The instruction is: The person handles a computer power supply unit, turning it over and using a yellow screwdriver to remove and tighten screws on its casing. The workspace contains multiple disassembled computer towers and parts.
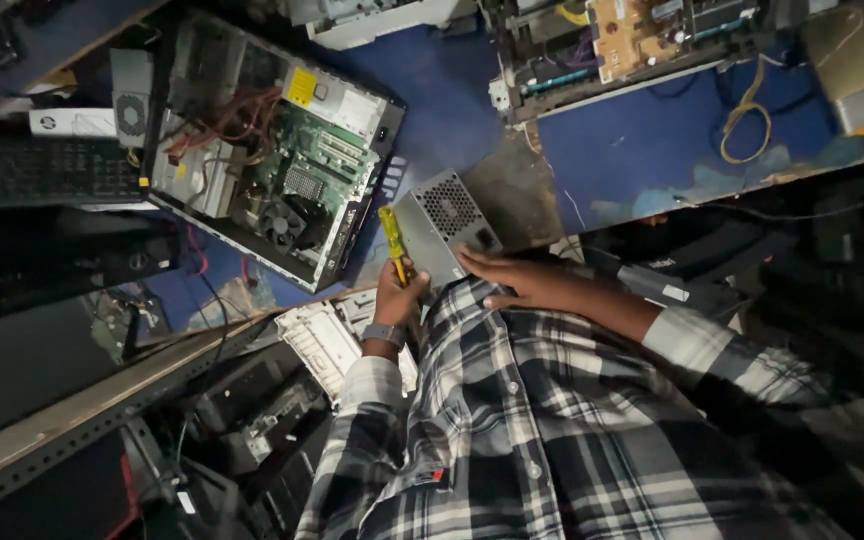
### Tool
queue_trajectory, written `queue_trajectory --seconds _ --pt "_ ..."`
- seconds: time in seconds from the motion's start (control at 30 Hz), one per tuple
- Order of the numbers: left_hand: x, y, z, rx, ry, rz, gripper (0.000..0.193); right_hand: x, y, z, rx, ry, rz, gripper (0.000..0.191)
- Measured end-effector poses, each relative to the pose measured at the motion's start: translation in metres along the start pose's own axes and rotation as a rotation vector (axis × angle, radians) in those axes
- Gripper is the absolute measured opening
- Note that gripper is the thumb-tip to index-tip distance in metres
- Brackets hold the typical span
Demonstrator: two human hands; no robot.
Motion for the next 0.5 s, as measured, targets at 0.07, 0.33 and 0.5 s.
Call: queue_trajectory --seconds 0.07,0.33,0.5 --pt "0.002 0.000 0.006 0.049 0.033 -0.015 0.034 0.003 0.000 -0.001 0.004 0.010 0.015 0.087" --pt "0.001 0.000 0.009 0.096 0.014 -0.057 0.034 0.005 0.001 -0.004 0.072 -0.019 0.004 0.081" --pt "0.001 -0.004 -0.003 0.076 -0.065 -0.019 0.035 -0.009 0.006 0.009 0.076 -0.074 -0.133 0.084"
Point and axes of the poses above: each hand's wrist, its own x-axis towards the middle knuckle, its own z-axis out of the back of the hand, y = z × x, the point moved 1 cm from there along x, towards the middle knuckle, and after that the axes turned 11 degrees about -x, right-handed, at the moved point
